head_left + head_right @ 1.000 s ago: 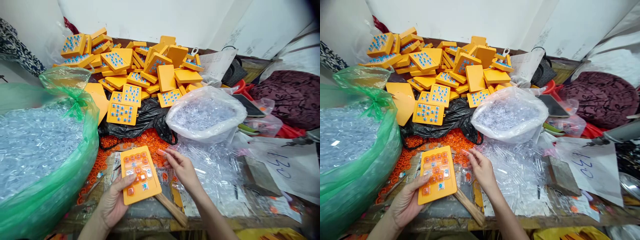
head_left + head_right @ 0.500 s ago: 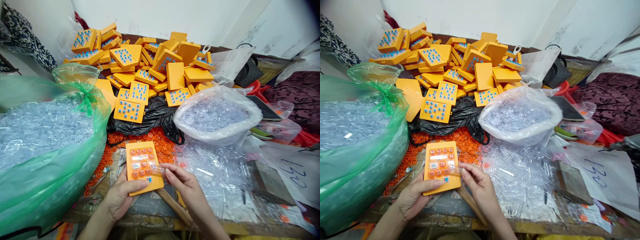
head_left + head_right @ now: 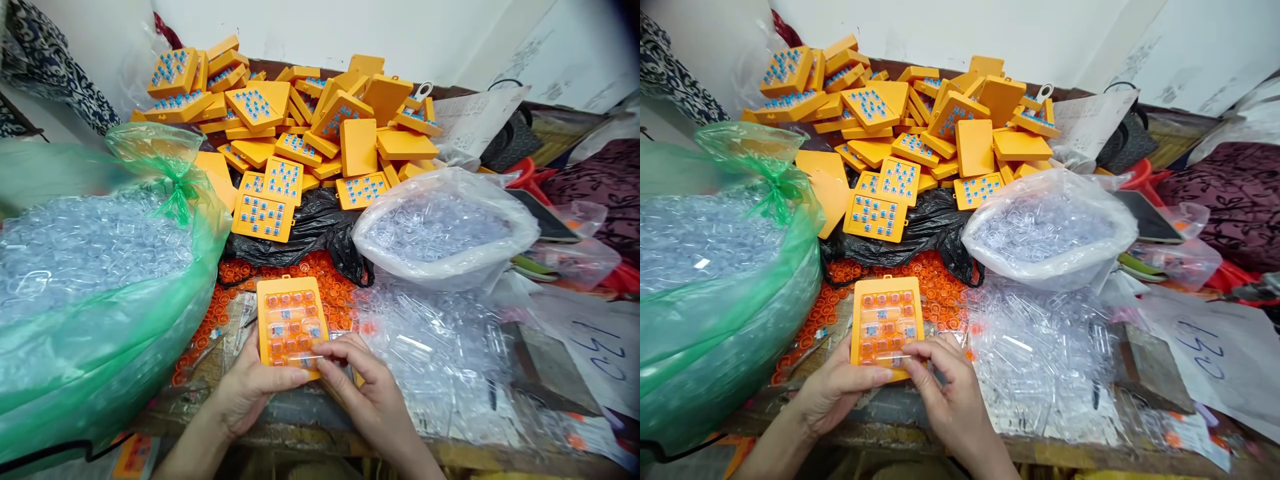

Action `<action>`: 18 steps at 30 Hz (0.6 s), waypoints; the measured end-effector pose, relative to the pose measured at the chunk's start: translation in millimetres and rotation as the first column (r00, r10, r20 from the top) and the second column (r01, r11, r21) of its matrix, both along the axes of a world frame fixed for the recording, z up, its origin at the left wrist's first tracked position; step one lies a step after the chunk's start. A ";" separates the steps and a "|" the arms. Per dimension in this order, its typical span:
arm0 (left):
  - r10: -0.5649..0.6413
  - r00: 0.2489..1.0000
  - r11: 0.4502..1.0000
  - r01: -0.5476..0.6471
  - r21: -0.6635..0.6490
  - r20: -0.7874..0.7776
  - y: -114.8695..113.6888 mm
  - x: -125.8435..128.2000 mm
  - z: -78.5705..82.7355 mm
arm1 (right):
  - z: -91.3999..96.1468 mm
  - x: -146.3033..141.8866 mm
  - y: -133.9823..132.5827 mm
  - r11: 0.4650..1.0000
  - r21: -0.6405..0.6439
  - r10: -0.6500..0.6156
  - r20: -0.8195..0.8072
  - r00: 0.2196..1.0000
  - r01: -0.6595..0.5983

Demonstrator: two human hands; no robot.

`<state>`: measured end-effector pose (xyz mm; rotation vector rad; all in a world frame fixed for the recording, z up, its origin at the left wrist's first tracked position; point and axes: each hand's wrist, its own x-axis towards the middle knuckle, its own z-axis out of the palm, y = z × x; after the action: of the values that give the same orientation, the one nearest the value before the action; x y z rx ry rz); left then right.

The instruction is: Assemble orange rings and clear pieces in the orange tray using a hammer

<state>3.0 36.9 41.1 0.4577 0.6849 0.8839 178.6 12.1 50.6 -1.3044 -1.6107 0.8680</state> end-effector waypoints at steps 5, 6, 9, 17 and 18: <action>0.039 0.993 0.997 -0.032 0.064 -0.111 -1.9 4.1 0.9 | -3.8 -3.4 -3.0 0.994 0.109 0.011 0.064 0.998 -0.018; 0.043 0.991 0.997 -0.033 0.077 -0.129 -2.0 4.7 2.5 | -5.9 -5.4 -4.5 0.993 0.114 -0.030 0.045 0.999 0.024; 0.076 0.982 0.992 -0.057 0.111 -0.174 -2.9 5.8 5.1 | -13.8 -14.0 -8.5 0.990 -0.045 -0.141 -0.238 0.961 0.134; 0.172 0.918 0.982 -0.133 0.130 -0.358 -12.8 8.8 -3.9 | -37.6 -27.2 -10.0 0.929 -0.368 -0.286 -0.663 0.692 0.032; 0.172 0.922 0.983 -0.137 0.123 -0.346 -13.6 9.4 -3.8 | -39.8 -28.0 -10.5 0.928 -0.370 -0.300 -0.664 0.685 0.046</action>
<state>12.4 23.4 37.3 0.6675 1.0252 0.9977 150.7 1.7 10.7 -1.0988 -0.7217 1.3539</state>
